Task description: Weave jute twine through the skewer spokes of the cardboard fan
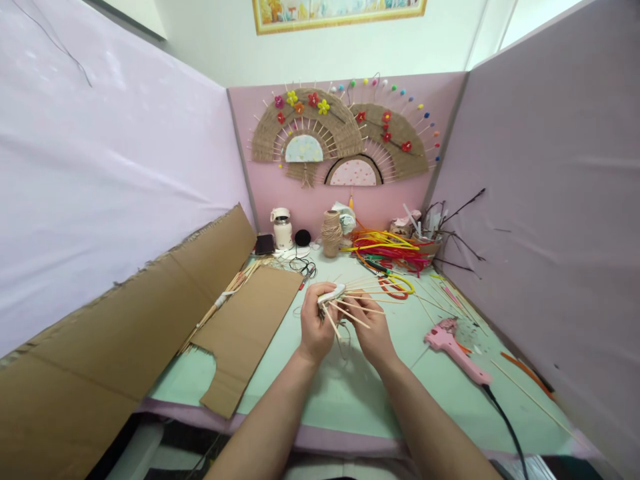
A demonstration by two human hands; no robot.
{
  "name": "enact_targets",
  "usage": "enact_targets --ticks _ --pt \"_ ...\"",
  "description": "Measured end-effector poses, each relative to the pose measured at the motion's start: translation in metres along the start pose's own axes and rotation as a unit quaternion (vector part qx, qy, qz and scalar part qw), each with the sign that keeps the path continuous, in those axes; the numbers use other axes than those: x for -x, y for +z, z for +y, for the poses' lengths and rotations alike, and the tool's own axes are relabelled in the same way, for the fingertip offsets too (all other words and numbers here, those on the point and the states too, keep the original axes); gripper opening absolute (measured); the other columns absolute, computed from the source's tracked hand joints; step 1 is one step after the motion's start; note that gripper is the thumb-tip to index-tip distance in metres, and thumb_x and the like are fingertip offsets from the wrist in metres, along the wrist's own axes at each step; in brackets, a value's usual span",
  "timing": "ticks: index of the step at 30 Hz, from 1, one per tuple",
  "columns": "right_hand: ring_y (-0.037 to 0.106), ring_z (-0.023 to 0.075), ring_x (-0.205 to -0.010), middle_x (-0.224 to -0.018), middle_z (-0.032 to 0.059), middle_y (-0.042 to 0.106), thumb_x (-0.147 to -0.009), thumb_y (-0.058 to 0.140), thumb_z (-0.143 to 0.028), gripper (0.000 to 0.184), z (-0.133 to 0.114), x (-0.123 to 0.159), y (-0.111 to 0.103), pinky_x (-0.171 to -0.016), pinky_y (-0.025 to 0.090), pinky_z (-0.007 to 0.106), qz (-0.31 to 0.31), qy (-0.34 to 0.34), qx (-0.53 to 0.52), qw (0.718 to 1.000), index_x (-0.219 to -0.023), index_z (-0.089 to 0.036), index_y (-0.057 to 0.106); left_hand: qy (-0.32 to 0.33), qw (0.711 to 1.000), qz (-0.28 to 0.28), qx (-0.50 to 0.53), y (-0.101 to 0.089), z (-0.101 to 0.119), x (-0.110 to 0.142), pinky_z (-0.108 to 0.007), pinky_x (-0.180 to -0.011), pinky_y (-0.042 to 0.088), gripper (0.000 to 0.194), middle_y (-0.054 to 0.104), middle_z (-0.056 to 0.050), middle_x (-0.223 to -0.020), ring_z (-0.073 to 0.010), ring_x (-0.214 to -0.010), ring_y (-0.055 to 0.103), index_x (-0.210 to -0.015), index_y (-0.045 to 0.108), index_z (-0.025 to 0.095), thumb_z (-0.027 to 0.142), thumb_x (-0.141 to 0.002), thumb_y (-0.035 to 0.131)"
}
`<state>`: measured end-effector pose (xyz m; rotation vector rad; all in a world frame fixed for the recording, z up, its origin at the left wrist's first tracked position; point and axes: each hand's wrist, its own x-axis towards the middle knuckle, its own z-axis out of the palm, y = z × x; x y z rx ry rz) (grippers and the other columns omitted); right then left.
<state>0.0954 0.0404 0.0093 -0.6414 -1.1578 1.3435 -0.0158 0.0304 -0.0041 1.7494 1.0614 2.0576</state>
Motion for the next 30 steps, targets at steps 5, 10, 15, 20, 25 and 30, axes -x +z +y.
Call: enact_targets --ticks 5,10,15,20,25,30 --pt "0.032 0.0056 -0.041 -0.05 -0.0082 0.046 -0.078 0.072 -0.036 0.023 -0.012 -0.005 -0.007 -0.043 0.031 0.019 -0.112 0.147 -0.148 0.971 -0.076 -0.02 0.055 0.032 0.999 0.012 -0.037 -0.005 0.0 -0.004 -0.039 -0.093 0.048 0.019 0.064 -0.009 -0.105 -0.0226 -0.104 0.061 -0.106 0.059 0.02 0.032 -0.093 0.051" --pt "0.018 0.0043 -0.042 -0.052 -0.0113 0.038 -0.074 0.075 -0.028 0.024 -0.023 -0.01 -0.021 -0.041 0.017 0.017 -0.092 0.131 -0.186 0.969 -0.084 -0.022 0.054 0.055 0.997 0.045 -0.03 -0.011 -0.004 -0.01 -0.039 -0.095 0.047 0.017 0.064 -0.009 -0.107 -0.0217 -0.104 0.061 -0.106 0.058 0.021 0.029 -0.093 0.051" --pt "0.021 0.0052 -0.044 -0.061 -0.0075 0.049 -0.076 0.072 -0.03 0.017 -0.027 -0.016 -0.034 -0.044 0.023 0.02 -0.013 0.019 -0.176 0.984 -0.082 -0.024 0.057 0.058 0.992 0.077 -0.077 -0.016 -0.006 -0.014 -0.04 -0.094 0.047 0.02 0.063 -0.01 -0.107 -0.023 -0.105 0.061 -0.107 0.059 0.02 0.032 -0.093 0.051" --pt "0.024 0.0076 -0.046 -0.07 -0.0044 0.056 -0.078 0.068 -0.035 0.01 -0.032 -0.017 -0.043 -0.048 0.03 0.026 0.038 -0.102 -0.129 0.986 -0.082 -0.029 0.061 0.093 0.986 0.066 -0.123 -0.02 -0.009 -0.015 -0.044 -0.094 0.048 0.019 0.063 -0.011 -0.107 -0.024 -0.103 0.061 -0.106 0.057 0.02 0.032 -0.092 0.052" --pt "0.021 0.007 -0.044 -0.069 -0.0049 0.059 -0.076 0.07 -0.034 0.008 -0.033 -0.017 -0.049 -0.047 0.028 0.026 0.047 -0.131 -0.141 0.98 -0.083 -0.034 0.067 0.129 0.981 0.058 -0.136 -0.019 -0.011 -0.016 -0.045 -0.093 0.048 0.018 0.064 -0.011 -0.107 -0.0243 -0.104 0.061 -0.105 0.057 0.02 0.029 -0.09 0.055" --pt "0.018 0.0063 -0.043 -0.073 -0.0046 0.065 -0.079 0.066 -0.037 0.007 -0.031 -0.017 -0.052 -0.046 0.028 0.027 0.054 -0.142 -0.093 0.984 -0.085 -0.036 0.069 0.141 0.978 0.055 -0.142 -0.018 -0.012 -0.016 -0.045 -0.093 0.049 0.019 0.064 -0.011 -0.107 -0.0248 -0.104 0.061 -0.106 0.058 0.02 0.028 -0.089 0.055"
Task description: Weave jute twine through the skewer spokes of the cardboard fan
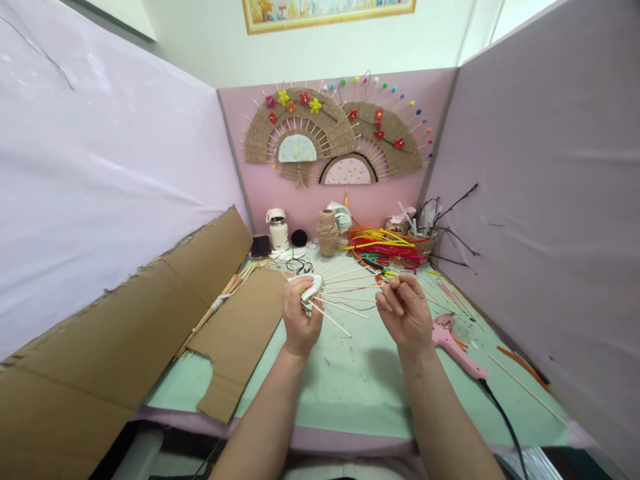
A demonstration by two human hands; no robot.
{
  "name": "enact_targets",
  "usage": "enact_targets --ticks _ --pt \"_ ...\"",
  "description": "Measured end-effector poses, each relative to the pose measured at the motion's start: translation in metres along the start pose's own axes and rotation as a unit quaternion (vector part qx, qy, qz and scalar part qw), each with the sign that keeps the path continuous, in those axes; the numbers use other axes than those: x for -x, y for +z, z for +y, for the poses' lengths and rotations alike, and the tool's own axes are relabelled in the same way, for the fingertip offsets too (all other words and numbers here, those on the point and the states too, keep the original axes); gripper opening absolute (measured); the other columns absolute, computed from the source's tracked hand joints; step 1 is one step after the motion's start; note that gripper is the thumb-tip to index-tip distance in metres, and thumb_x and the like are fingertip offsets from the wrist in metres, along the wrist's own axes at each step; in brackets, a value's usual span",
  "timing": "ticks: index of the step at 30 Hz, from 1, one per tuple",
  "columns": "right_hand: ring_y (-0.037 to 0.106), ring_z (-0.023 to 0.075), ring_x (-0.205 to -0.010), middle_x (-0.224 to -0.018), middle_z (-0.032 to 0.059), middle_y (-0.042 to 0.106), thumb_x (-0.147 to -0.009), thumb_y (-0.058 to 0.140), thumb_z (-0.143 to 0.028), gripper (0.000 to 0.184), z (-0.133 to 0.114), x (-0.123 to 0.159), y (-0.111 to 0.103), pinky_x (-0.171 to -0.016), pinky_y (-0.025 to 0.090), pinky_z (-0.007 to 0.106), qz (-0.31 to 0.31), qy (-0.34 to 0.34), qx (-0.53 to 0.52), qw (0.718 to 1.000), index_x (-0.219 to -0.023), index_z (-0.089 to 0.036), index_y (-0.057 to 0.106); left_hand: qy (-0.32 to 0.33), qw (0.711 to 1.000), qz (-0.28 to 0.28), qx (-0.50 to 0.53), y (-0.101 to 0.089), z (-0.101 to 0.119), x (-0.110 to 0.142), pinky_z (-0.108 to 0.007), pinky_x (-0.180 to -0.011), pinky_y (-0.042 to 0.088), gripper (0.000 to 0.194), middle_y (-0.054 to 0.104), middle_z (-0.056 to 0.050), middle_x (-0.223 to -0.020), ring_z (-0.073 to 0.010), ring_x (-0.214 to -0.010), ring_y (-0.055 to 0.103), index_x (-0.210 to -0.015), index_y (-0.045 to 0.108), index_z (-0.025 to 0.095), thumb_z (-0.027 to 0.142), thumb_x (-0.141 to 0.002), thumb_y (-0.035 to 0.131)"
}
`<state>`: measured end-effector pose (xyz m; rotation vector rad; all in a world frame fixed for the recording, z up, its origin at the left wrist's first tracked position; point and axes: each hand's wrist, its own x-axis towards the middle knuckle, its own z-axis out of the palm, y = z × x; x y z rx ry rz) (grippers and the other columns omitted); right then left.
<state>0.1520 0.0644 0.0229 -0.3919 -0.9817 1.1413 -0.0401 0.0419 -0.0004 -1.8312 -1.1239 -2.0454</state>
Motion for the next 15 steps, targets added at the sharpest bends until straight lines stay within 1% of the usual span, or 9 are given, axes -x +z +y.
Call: enact_targets --ticks 2,7,9,11,13,15 --pt "0.018 0.006 -0.042 -0.072 -0.0047 0.065 -0.079 0.067 -0.037 0.007 0.0 0.0001 0.0001 -0.045 0.028 0.027 -0.003 -0.001 -0.002 1.0 -0.085 -0.035 0.069 -0.004 1.0 0.004 0.001 0.0 -0.0003 0.0002 -0.045 -0.093 0.049 0.019 0.064 -0.011 -0.107 -0.0247 -0.104 0.061 -0.106 0.058 0.02 0.027 -0.089 0.055" --pt "0.02 0.0051 -0.041 -0.066 -0.0064 0.06 -0.075 0.069 -0.033 0.006 -0.0016 0.0007 0.0013 -0.046 0.026 0.026 -0.017 0.013 -0.048 0.999 -0.081 -0.034 0.069 -0.009 1.0 0.016 0.005 -0.0008 0.0002 0.0002 -0.045 -0.094 0.048 0.019 0.064 -0.011 -0.107 -0.0245 -0.106 0.061 -0.107 0.058 0.02 0.025 -0.089 0.055" --pt "0.02 0.0047 -0.04 -0.062 -0.0072 0.057 -0.075 0.068 -0.035 0.004 -0.0021 0.0018 0.0008 -0.047 0.028 0.026 -0.036 0.018 -0.04 0.998 -0.077 -0.032 0.067 -0.003 1.0 0.024 -0.005 -0.001 0.0003 0.0 -0.046 -0.094 0.048 0.02 0.063 -0.011 -0.108 -0.0248 -0.107 0.06 -0.107 0.057 0.02 0.026 -0.089 0.056" --pt "0.019 0.0044 -0.039 -0.059 -0.0078 0.054 -0.075 0.067 -0.039 0.009 -0.002 0.003 -0.0007 -0.047 0.03 0.027 -0.053 0.019 -0.02 0.998 -0.073 -0.03 0.064 0.003 0.999 0.026 -0.02 -0.0012 0.0002 -0.0002 -0.046 -0.094 0.048 0.02 0.063 -0.011 -0.108 -0.0249 -0.106 0.061 -0.107 0.057 0.02 0.028 -0.089 0.056" --pt "0.018 0.0039 -0.038 -0.059 -0.0079 0.055 -0.075 0.067 -0.04 0.011 -0.0014 0.0037 -0.0025 -0.047 0.031 0.028 -0.056 0.016 -0.006 0.998 -0.073 -0.03 0.063 0.01 0.999 0.022 -0.033 -0.0013 0.0001 -0.0003 -0.046 -0.094 0.048 0.021 0.064 -0.011 -0.107 -0.0248 -0.106 0.061 -0.107 0.057 0.02 0.029 -0.088 0.056" --pt "0.017 0.0036 -0.037 -0.062 -0.0076 0.06 -0.075 0.067 -0.04 0.008 -0.0004 0.0033 -0.0039 -0.046 0.031 0.028 -0.045 0.012 0.0 0.999 -0.076 -0.032 0.065 0.022 0.999 0.011 -0.041 -0.0015 0.0003 -0.0003 -0.047 -0.094 0.048 0.021 0.064 -0.011 -0.107 -0.0248 -0.105 0.061 -0.107 0.057 0.02 0.03 -0.088 0.056"
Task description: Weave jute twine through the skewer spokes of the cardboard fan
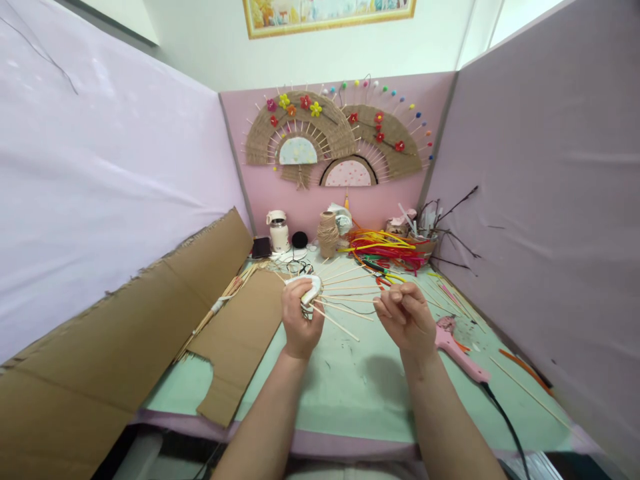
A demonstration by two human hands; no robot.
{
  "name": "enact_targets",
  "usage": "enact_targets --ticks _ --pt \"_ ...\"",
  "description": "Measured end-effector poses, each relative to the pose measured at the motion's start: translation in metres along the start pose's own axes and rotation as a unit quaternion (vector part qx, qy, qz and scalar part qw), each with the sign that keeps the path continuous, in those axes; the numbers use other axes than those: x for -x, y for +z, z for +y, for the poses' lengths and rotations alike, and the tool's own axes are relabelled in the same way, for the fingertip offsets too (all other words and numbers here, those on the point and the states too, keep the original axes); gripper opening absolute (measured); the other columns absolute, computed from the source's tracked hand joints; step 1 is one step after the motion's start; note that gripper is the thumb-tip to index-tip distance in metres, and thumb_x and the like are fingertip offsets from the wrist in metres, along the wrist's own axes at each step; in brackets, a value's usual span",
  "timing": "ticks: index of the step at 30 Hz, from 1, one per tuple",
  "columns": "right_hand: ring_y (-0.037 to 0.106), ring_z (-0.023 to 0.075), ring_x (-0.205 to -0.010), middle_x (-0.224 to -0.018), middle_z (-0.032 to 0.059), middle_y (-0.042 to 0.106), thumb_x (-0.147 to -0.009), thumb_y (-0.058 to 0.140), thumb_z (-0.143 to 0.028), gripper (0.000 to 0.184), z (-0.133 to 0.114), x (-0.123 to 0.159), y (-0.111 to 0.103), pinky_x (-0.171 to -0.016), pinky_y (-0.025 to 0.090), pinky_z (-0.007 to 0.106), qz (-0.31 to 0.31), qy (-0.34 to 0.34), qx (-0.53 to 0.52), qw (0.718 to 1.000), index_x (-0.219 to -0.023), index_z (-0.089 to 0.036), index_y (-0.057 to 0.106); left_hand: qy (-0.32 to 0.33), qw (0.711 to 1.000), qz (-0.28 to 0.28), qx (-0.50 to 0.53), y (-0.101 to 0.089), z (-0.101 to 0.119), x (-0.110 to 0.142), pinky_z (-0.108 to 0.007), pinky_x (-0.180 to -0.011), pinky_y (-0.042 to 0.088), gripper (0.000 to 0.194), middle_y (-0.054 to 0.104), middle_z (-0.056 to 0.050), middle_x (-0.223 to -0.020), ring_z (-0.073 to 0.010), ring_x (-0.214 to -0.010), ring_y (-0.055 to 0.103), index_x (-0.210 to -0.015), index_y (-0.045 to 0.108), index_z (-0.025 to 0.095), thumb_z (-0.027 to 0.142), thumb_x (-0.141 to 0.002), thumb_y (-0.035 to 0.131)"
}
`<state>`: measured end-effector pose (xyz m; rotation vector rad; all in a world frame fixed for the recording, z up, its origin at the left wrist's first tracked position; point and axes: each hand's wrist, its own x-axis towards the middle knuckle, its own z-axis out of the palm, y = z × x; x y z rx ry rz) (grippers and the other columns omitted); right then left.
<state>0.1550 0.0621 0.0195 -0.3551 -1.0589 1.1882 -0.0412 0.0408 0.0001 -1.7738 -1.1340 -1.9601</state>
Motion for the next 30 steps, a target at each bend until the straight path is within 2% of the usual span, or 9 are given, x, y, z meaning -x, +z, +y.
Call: enact_targets --ticks 2,6,10,14,20,23,27,30 --pt "0.016 0.0036 -0.038 -0.07 -0.0075 0.067 -0.077 0.066 -0.037 0.005 0.001 -0.002 0.0 -0.046 0.031 0.028 0.016 -0.003 0.001 1.0 -0.081 -0.035 0.068 0.011 1.0 -0.01 0.0 0.0 0.0 0.0 -0.047 -0.094 0.048 0.022 0.064 -0.011 -0.106 -0.0251 -0.105 0.061 -0.107 0.057 0.02 0.031 -0.088 0.056" --pt "0.018 0.0034 -0.039 -0.083 -0.007 0.075 -0.077 0.067 -0.03 0.013 0.003 -0.006 0.002 -0.045 0.031 0.026 0.044 0.009 -0.031 0.999 -0.086 -0.037 0.072 0.004 1.0 -0.007 0.016 0.0 0.001 0.001 -0.046 -0.093 0.049 0.021 0.064 -0.011 -0.106 -0.0251 -0.105 0.061 -0.107 0.057 0.02 0.031 -0.089 0.055" --pt "0.028 0.0018 -0.04 -0.083 -0.0019 0.076 -0.069 0.075 -0.026 0.015 0.006 -0.01 0.005 -0.044 0.033 0.023 0.077 0.09 -0.062 0.991 -0.083 -0.029 0.075 -0.023 0.999 0.02 0.04 0.0 0.002 0.0 -0.046 -0.094 0.049 0.02 0.064 -0.011 -0.107 -0.0246 -0.105 0.061 -0.106 0.058 0.02 0.03 -0.09 0.054" --pt "0.037 0.0016 -0.043 -0.083 0.0031 0.076 -0.059 0.082 -0.025 0.023 0.014 -0.012 0.005 -0.043 0.033 0.02 0.095 0.172 -0.02 0.98 -0.081 -0.021 0.075 -0.059 0.995 0.038 0.075 0.001 0.006 0.0 -0.046 -0.095 0.048 0.019 0.064 -0.01 -0.108 -0.0248 -0.105 0.062 -0.105 0.058 0.02 0.032 -0.09 0.054" --pt "0.047 0.005 -0.045 -0.088 0.0086 0.077 -0.061 0.079 -0.032 0.03 0.03 -0.01 0.007 -0.045 0.035 0.022 0.108 0.187 0.084 0.973 -0.085 -0.016 0.073 -0.144 0.977 0.057 0.147 0.005 0.022 0.001 -0.042 -0.094 0.049 0.016 0.065 -0.009 -0.102 -0.0224 -0.103 0.062 -0.1 0.06 0.021 0.033 -0.092 0.054" --pt "0.048 0.0062 -0.046 -0.091 0.0101 0.077 -0.063 0.075 -0.033 0.028 0.034 -0.01 0.009 -0.046 0.037 0.024 0.107 0.189 0.137 0.966 -0.085 -0.015 0.072 -0.238 0.944 0.063 0.221 0.008 0.031 0.001 -0.037 -0.088 0.052 0.02 0.065 -0.008 -0.103 -0.021 -0.1 0.063 -0.099 0.063 0.019 0.037 -0.09 0.056" --pt "0.047 0.0076 -0.045 -0.087 0.0099 0.078 -0.063 0.073 -0.034 0.027 0.037 -0.01 0.01 -0.047 0.038 0.026 0.112 0.195 0.166 0.96 -0.083 -0.016 0.071 -0.392 0.844 0.096 0.353 0.012 0.037 -0.004 -0.03 -0.076 0.055 0.023 0.067 -0.005 -0.096 -0.0169 -0.087 0.065 -0.095 0.063 0.019 0.041 -0.085 0.063" --pt "0.047 0.008 -0.045 -0.086 0.01 0.078 -0.061 0.073 -0.034 0.026 0.038 -0.01 0.009 -0.047 0.038 0.026 0.116 0.196 0.171 0.959 -0.08 -0.016 0.07 -0.46 0.779 0.125 0.408 0.014 0.035 -0.009 -0.031 -0.076 0.056 0.023 0.068 -0.002 -0.086 -0.0157 -0.081 0.066 -0.09 0.063 0.019 0.04 -0.081 0.067"
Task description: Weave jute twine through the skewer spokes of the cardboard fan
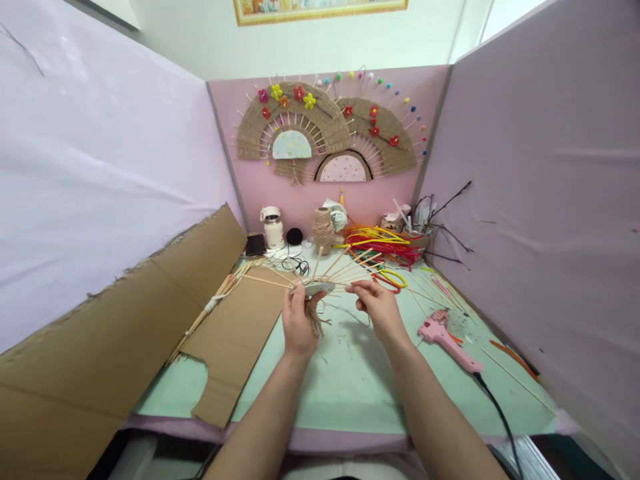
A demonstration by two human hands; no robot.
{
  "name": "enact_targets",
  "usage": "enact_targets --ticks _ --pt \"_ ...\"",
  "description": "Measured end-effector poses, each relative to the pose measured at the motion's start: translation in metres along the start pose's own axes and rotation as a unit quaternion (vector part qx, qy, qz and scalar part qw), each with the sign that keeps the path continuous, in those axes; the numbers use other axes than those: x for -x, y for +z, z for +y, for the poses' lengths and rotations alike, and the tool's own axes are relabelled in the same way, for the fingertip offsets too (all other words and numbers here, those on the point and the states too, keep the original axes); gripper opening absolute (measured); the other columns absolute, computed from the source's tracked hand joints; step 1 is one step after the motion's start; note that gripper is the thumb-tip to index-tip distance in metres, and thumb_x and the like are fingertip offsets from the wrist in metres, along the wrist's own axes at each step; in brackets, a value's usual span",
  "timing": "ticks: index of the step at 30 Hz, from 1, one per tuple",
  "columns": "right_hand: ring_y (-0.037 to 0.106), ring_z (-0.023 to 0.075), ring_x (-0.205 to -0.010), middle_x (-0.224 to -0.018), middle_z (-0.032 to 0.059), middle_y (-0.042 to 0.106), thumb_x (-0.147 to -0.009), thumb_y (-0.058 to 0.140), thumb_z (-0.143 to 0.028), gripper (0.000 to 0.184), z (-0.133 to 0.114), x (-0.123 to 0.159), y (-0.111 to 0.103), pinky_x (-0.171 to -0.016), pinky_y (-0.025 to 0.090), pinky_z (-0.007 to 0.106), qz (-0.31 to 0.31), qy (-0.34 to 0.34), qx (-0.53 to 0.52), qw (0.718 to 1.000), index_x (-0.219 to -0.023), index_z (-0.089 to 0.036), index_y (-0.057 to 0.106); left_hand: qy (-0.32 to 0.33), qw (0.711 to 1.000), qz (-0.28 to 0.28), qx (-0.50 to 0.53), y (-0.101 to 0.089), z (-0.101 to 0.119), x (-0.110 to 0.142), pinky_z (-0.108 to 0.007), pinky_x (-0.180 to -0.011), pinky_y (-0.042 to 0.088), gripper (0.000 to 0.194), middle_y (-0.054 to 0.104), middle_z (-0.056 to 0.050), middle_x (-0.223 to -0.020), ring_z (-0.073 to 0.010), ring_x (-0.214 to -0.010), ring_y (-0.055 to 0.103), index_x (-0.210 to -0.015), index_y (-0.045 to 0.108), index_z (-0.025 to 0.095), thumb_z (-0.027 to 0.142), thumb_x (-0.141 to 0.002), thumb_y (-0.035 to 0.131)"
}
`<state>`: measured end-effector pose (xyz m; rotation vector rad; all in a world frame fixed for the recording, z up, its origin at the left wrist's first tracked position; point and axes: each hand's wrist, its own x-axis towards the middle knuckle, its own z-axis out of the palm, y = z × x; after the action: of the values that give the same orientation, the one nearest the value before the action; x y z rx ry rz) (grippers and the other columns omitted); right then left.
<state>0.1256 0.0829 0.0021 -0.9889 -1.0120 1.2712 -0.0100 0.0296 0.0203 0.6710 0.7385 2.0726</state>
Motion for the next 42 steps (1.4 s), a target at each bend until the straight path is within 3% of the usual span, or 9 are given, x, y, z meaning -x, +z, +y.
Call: enact_targets --ticks 5,12,21,29,37,42 --pt "0.047 0.0084 -0.046 -0.085 0.0098 0.077 -0.061 0.072 -0.035 0.028 0.0 0.0013 -0.0011 -0.049 0.039 0.026 0.001 -0.004 0.012 1.0 -0.081 -0.017 0.069 -0.041 0.998 -0.012 0.042 -0.0023 -0.0002 -0.0055 -0.031 -0.076 0.056 0.02 0.069 -0.004 -0.09 -0.0174 -0.085 0.067 -0.091 0.065 0.018 0.032 -0.078 0.067" --pt "0.048 0.0099 -0.049 -0.079 0.0089 0.076 -0.062 0.072 -0.038 0.03 0.0016 0.0036 0.0005 -0.054 0.043 0.028 -0.009 -0.008 0.061 0.998 -0.082 -0.016 0.07 -0.018 0.999 -0.033 0.003 -0.0048 -0.0004 -0.0064 -0.025 -0.069 0.052 0.015 0.066 -0.001 -0.083 -0.0136 -0.077 0.065 -0.086 0.065 0.019 0.027 -0.073 0.069" --pt "0.049 0.0117 -0.051 -0.079 0.0091 0.076 -0.062 0.07 -0.039 0.028 0.0007 0.0038 0.0 -0.054 0.042 0.029 0.004 -0.033 0.082 0.996 -0.08 -0.017 0.069 -0.019 1.0 -0.008 0.014 -0.0059 0.003 -0.0087 -0.021 -0.059 0.05 0.017 0.064 0.0 -0.082 -0.0111 -0.07 0.061 -0.078 0.058 0.018 0.028 -0.068 0.067" --pt "0.051 0.0131 -0.052 -0.078 0.0099 0.076 -0.064 0.069 -0.041 0.03 0.0043 0.0024 -0.0016 -0.054 0.042 0.029 0.0 -0.05 0.091 0.995 -0.081 -0.017 0.068 -0.015 0.999 -0.031 0.039 -0.0068 0.0005 -0.0102 -0.022 -0.068 0.051 0.024 0.064 -0.001 -0.09 -0.0121 -0.079 0.063 -0.088 0.062 0.021 0.03 -0.069 0.074" --pt "0.052 0.0141 -0.053 -0.077 0.0102 0.076 -0.063 0.069 -0.042 0.031 0.0021 0.0047 0.0006 -0.056 0.044 0.03 -0.005 -0.046 0.109 0.993 -0.08 -0.017 0.068 -0.01 0.999 -0.04 -0.006 -0.0069 -0.0021 -0.0092 -0.02 -0.063 0.047 0.034 0.062 0.003 -0.085 -0.0075 -0.066 0.058 -0.091 0.056 0.021 0.03 -0.068 0.08" --pt "0.052 0.0139 -0.054 -0.078 0.01 0.076 -0.063 0.07 -0.044 0.033 0.004 0.0045 0.0005 -0.056 0.044 0.03 -0.017 -0.047 0.112 0.992 -0.081 -0.017 0.068 0.011 0.999 -0.043 -0.031 -0.009 -0.0036 -0.0098 -0.022 -0.066 0.048 0.031 0.061 0.001 -0.087 -0.0095 -0.073 0.059 -0.09 0.055 0.021 0.031 -0.07 0.077"
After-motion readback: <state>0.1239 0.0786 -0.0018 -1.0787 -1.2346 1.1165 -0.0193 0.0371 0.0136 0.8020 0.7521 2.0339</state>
